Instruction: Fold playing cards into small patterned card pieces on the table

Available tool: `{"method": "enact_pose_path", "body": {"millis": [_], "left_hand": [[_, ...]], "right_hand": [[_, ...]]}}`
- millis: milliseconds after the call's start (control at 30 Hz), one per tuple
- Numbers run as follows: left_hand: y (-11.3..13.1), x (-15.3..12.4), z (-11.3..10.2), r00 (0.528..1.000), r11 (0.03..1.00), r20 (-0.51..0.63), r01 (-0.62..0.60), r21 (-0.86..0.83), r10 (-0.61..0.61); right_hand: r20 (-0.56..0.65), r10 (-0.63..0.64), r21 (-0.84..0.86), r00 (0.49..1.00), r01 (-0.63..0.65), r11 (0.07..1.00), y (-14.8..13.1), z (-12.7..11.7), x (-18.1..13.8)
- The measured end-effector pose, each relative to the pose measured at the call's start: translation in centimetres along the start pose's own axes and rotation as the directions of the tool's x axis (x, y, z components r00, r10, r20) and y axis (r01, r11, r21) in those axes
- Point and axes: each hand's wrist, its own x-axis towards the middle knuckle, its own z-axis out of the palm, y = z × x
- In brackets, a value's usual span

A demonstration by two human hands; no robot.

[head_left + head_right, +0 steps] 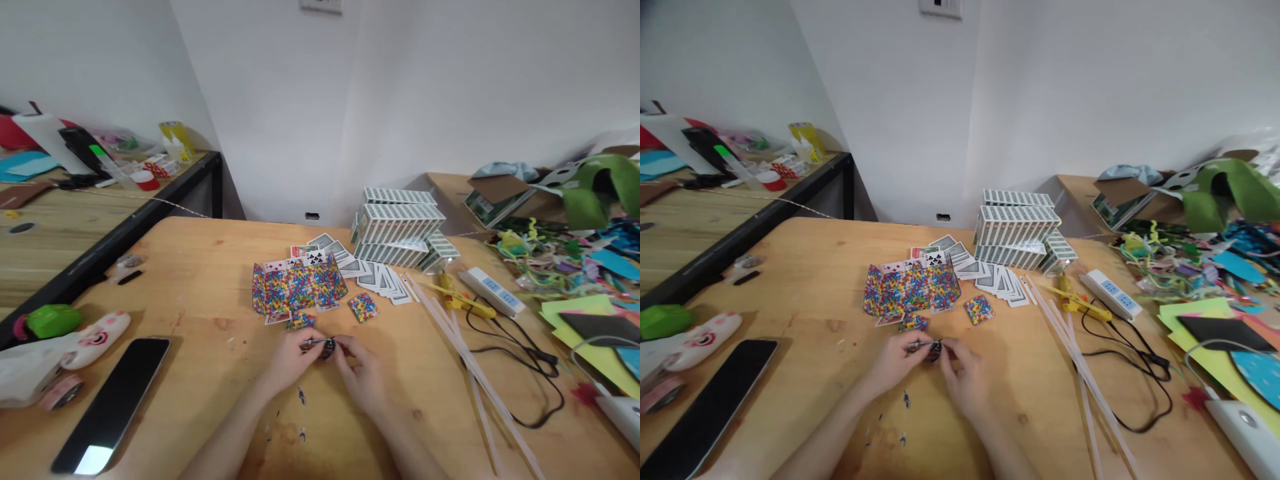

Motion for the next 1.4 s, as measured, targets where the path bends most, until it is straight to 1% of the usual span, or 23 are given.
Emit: {"method": "enact_pose_path", "body": {"millis": [67, 167, 333, 467, 533, 600, 667, 700, 767, 833, 867, 900, 967, 1000, 1067, 1100, 1167, 1233, 1300, 1333, 1400], "left_hand": [[-0.1, 0.0, 0.1, 1.000, 1.000, 0.006, 0.013, -0.027, -0.012], [-0.3, -0.1, 0.2, 0.998, 0.998, 0.059, 0.001, -0.065, 0.003], [-0.2, -0.2, 0.2, 0.988, 0.999, 0.154, -0.018, -0.052, 0.026], [0.0, -0.3, 0.3, 0.986, 0.999, 0.162, -0.029, -0.034, 0.035], [-0.1, -0.3, 0.3, 0.991, 0.998, 0.128, -0.041, -0.056, 0.048], [-0.4, -0.2, 0.2, 0.998, 0.995, 0.046, -0.033, -0.093, 0.037], [-0.7, 0.0, 0.1, 0.998, 0.986, -0.059, -0.010, -0.167, 0.000], [-0.9, 0.2, 0.1, 0.995, 0.974, -0.099, -0.001, -0.228, -0.022], [-1.3, 0.5, 0.2, 0.991, 0.925, -0.117, 0.019, -0.379, -0.069], [-1.7, 0.8, 0.4, 0.993, 0.867, -0.078, 0.042, -0.497, -0.093], [-1.9, 0.9, 0.5, 0.994, 0.859, -0.057, 0.052, -0.510, -0.094], [-2.0, 1.0, 0.6, 0.992, 0.868, -0.074, 0.052, -0.494, -0.101], [-2.0, 0.9, 0.8, 0.980, 0.898, -0.162, 0.034, -0.439, -0.116], [-1.8, 0.9, 0.8, 0.975, 0.912, -0.192, 0.025, -0.410, -0.113], [-0.8, 0.7, 0.5, 0.980, 0.938, -0.183, 0.003, -0.347, -0.071], [0.0, 0.7, 0.3, 0.984, 0.947, -0.173, -0.015, -0.321, -0.043], [1.9, 0.8, -0.4, 0.973, 0.949, -0.229, -0.057, -0.311, -0.017], [4.2, 1.0, -1.3, 0.961, 0.913, -0.270, -0.055, -0.404, -0.062], [6.3, 1.3, -2.2, 0.955, 0.856, -0.282, -0.075, -0.511, -0.085], [7.2, 1.4, -2.7, 0.959, 0.844, -0.274, -0.089, -0.529, -0.071], [8.6, 1.6, -3.4, 0.955, 0.862, -0.293, -0.120, -0.492, -0.034]], "right_hand": [[-0.013, -0.020, -0.023, 1.000, 0.020, 1.000, -0.2, -0.1, 0.0], [-0.033, -0.030, -0.049, 0.999, 0.028, 0.998, -0.3, -0.3, 0.1], [0.000, -0.018, -0.071, 1.000, 0.018, 0.997, -0.1, -0.5, 0.2], [-0.019, -0.010, -0.101, 1.000, 0.008, 0.995, -0.1, -0.5, -0.1], [-0.033, 0.018, -0.080, 0.999, -0.020, 0.997, -0.3, -0.5, -0.2], [-0.034, 0.080, -0.008, 0.996, -0.080, 0.997, -0.6, -0.6, -0.1], [-0.025, 0.179, 0.128, 0.984, -0.174, 0.976, -1.0, -0.6, 0.1], [-0.025, 0.236, 0.214, 0.971, -0.225, 0.950, -1.1, -0.7, 0.2], [-0.021, 0.344, 0.380, 0.939, -0.311, 0.871, -1.4, -0.7, 0.6], [-0.011, 0.422, 0.489, 0.907, -0.363, 0.793, -1.4, -0.7, 0.9], [0.005, 0.447, 0.517, 0.895, -0.385, 0.764, -1.4, -0.7, 1.1], [0.030, 0.463, 0.530, 0.886, -0.407, 0.744, -1.3, -0.7, 1.1], [0.098, 0.469, 0.518, 0.878, -0.447, 0.729, -1.1, -0.7, 1.2], [0.134, 0.462, 0.499, 0.877, -0.462, 0.733, -1.2, -0.8, 1.3], [0.197, 0.427, 0.457, 0.883, -0.468, 0.757, -1.5, -1.0, 1.7], [0.211, 0.405, 0.445, 0.889, -0.457, 0.770, -2.0, -1.3, 2.0], [0.235, 0.339, 0.461, 0.911, -0.412, 0.786, -3.3, -1.9, 2.9], [0.220, 0.286, 0.510, 0.932, -0.360, 0.781, -5.1, -2.8, 4.2], [0.178, 0.230, 0.562, 0.957, -0.291, 0.774, -7.1, -3.6, 5.6], [0.140, 0.204, 0.584, 0.969, -0.247, 0.773, -8.0, -4.0, 6.2], [0.108, 0.176, 0.591, 0.979, -0.205, 0.780, -9.5, -4.8, 7.3]]}}
